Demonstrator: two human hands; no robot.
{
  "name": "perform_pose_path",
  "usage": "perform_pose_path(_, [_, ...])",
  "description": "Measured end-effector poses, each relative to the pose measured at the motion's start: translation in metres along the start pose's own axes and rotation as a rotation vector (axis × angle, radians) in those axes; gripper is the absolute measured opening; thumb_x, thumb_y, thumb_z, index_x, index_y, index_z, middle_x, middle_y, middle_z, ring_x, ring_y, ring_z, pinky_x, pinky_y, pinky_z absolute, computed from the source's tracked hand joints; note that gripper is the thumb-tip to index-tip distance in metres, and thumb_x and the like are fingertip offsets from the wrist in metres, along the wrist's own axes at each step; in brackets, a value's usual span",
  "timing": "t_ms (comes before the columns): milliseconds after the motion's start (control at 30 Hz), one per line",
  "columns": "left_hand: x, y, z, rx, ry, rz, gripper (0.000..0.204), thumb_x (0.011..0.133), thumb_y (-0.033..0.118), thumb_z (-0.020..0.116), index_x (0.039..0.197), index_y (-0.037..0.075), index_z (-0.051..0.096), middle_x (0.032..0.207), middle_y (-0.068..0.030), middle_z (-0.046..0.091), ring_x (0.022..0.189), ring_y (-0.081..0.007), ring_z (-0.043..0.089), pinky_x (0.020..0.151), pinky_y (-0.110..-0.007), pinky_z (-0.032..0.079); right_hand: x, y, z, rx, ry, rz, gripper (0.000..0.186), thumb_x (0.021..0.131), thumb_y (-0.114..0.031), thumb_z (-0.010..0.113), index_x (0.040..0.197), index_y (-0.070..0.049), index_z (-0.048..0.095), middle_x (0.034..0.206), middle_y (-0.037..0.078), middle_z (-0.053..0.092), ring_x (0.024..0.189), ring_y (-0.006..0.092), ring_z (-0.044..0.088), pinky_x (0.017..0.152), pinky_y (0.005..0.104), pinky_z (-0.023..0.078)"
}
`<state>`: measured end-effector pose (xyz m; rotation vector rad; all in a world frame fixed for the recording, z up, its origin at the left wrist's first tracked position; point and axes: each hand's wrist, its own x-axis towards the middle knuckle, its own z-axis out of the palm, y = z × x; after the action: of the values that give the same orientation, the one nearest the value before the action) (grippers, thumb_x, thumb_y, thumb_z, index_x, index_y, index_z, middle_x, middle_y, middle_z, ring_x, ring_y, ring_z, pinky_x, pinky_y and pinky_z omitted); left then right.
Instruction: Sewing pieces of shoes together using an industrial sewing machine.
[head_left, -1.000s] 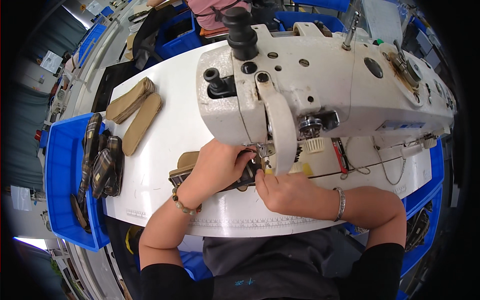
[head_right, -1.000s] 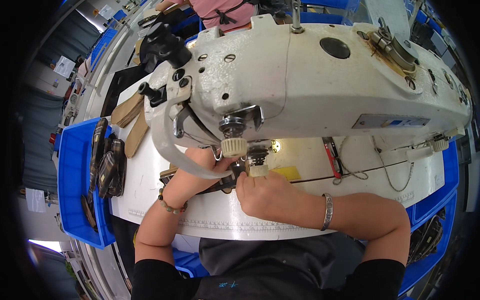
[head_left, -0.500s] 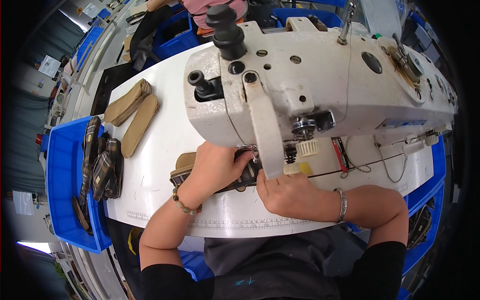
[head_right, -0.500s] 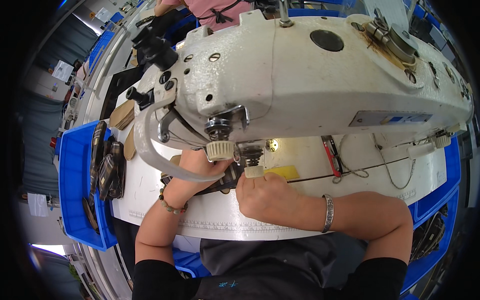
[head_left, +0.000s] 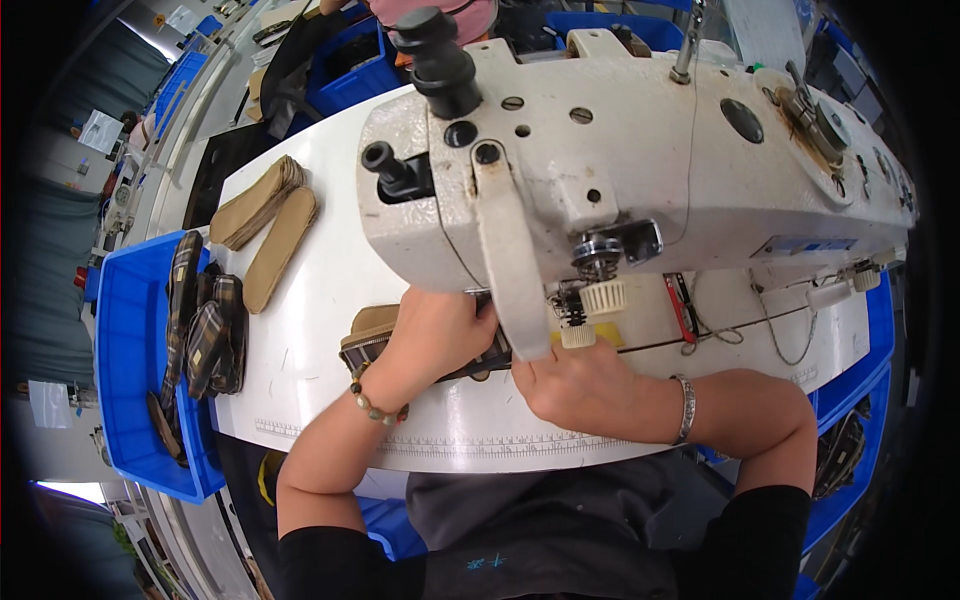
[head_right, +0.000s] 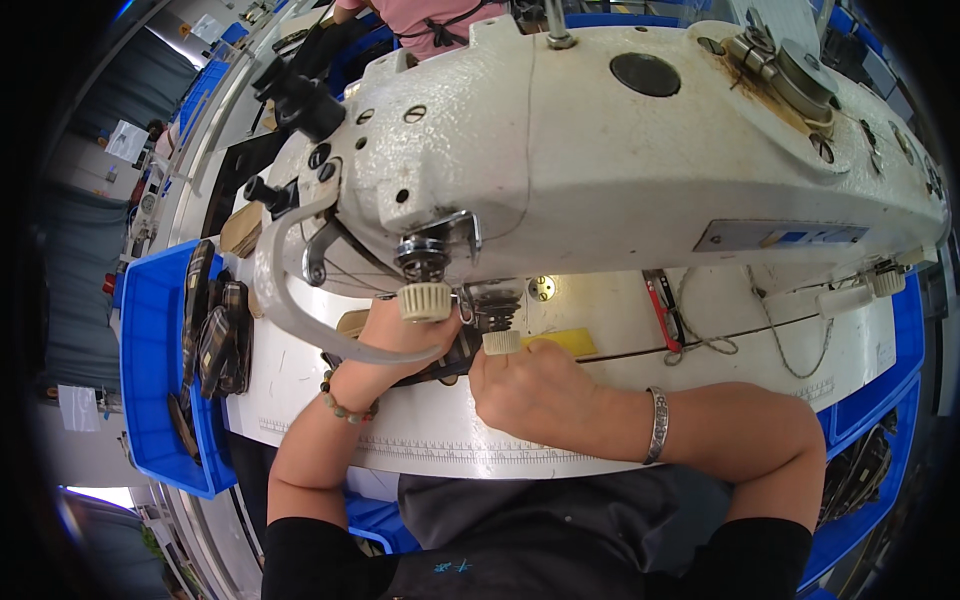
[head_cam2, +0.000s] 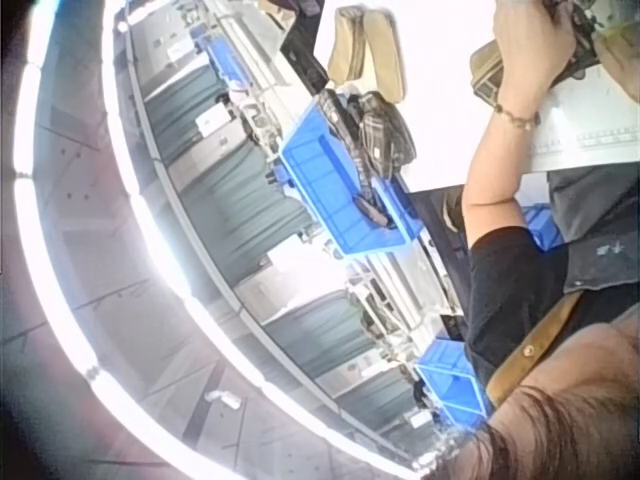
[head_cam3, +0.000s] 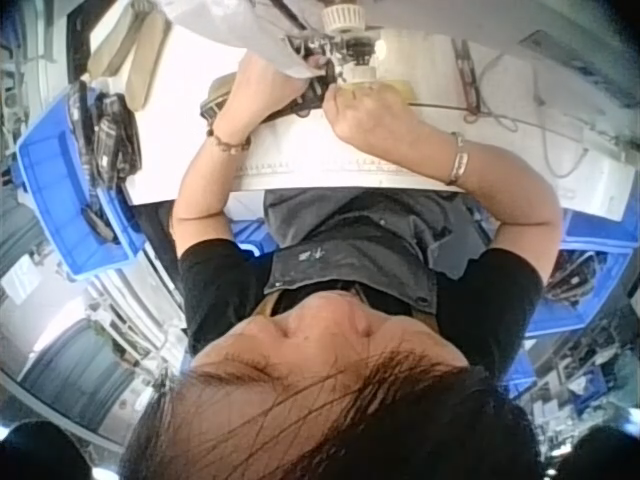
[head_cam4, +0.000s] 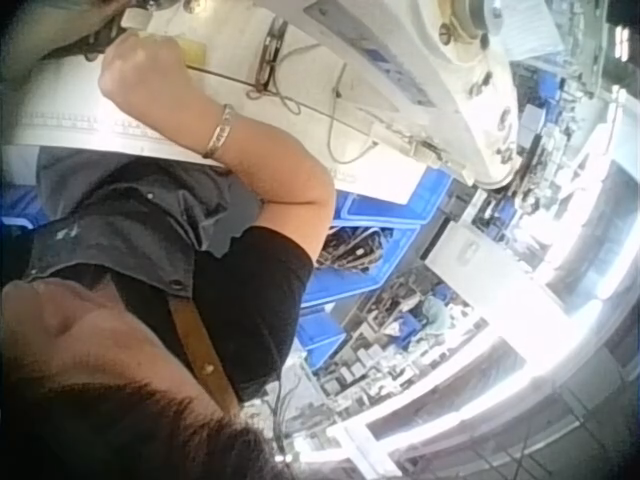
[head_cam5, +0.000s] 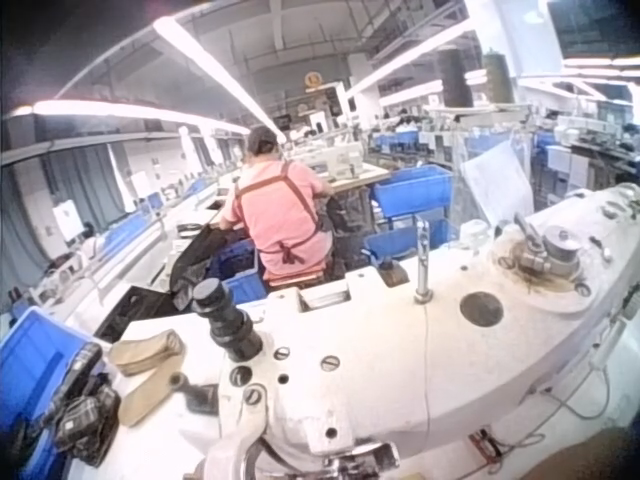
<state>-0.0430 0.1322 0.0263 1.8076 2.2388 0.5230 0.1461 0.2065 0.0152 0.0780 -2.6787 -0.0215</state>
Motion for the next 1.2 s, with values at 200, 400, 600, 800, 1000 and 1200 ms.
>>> perform_pose_path(200, [0.016, 0.003, -0.014, -0.042, -0.113, -0.047, 0.023, 0.08, 0.013, 0.067, 0.102, 0.007, 0.07, 0.088, -0.0159, 0.07, 0.082, -0.0374, 0.067, 0.072, -0.044, 0.054, -0.004, 0.016, 0.029, -0.13, 0.078, -0.037, 0.03, 0.067, -0.015, 0.065, 0.091, 0.003, 0.069, 0.053, 0.0, 0.05, 0.044, 0.0147, 0.054, 0.043, 0.0317, 0.043])
perform_pose_path(400, [0.029, -0.013, -0.004, -0.143, 0.213, 0.286, 0.026, 0.081, 0.011, 0.069, 0.108, 0.008, 0.07, 0.105, -0.013, 0.069, 0.1, -0.0324, 0.065, 0.085, -0.041, 0.052, -0.009, 0.027, 0.049, 0.042, 0.056, 0.129, 0.016, 0.076, -0.011, 0.067, 0.089, -0.004, 0.07, 0.063, 0.005, 0.062, 0.052, 0.0225, 0.061, 0.047, 0.0359, 0.047])
perform_pose_path(600, [0.037, -0.02, 0.005, -0.356, 0.178, 0.268, 0.033, 0.08, 0.014, 0.074, 0.112, 0.008, 0.068, 0.11, -0.012, 0.069, 0.103, -0.0296, 0.065, 0.088, -0.039, 0.051, 0.003, 0.031, 0.029, 0.113, 0.18, 0.164, 0.006, 0.082, -0.01, 0.065, 0.082, -0.005, 0.068, 0.07, 0.008, 0.067, 0.059, 0.0262, 0.065, 0.055, 0.0363, 0.052])
perform_pose_path(800, [0.041, -0.018, 0.003, -0.399, 0.155, 0.241, 0.038, 0.079, 0.014, 0.075, 0.115, 0.008, 0.067, 0.112, -0.0106, 0.069, 0.104, -0.0282, 0.065, 0.089, -0.039, 0.052, 0.007, 0.03, 0.029, 0.289, 0.249, 0.251, 0.005, 0.083, -0.008, 0.062, 0.083, -0.004, 0.065, 0.073, 0.007, 0.067, 0.062, 0.0258, 0.065, 0.057, 0.0373, 0.053])
perform_pose_path(1000, [0.046, -0.029, 0.012, -0.217, 0.239, 0.334, 0.038, 0.077, 0.015, 0.077, 0.114, 0.011, 0.069, 0.112, -0.0097, 0.069, 0.105, -0.0282, 0.066, 0.089, -0.038, 0.052, 0.008, 0.031, 0.022, 0.25, 0.144, 0.256, 0.008, 0.082, -0.006, 0.061, 0.089, -0.004, 0.064, 0.074, 0.007, 0.067, 0.064, 0.0242, 0.066, 0.057, 0.0364, 0.053])
perform_pose_path(1200, [0.042, -0.024, 0.007, -0.246, 0.194, 0.265, 0.037, 0.077, 0.019, 0.077, 0.113, 0.01, 0.07, 0.111, -0.0104, 0.07, 0.103, -0.0293, 0.066, 0.088, -0.039, 0.053, 0.008, 0.028, 0.025, 0.538, 0.198, 0.427, 0.007, 0.082, -0.008, 0.063, 0.087, -0.004, 0.065, 0.073, 0.007, 0.067, 0.065, 0.0246, 0.067, 0.058, 0.0365, 0.053])
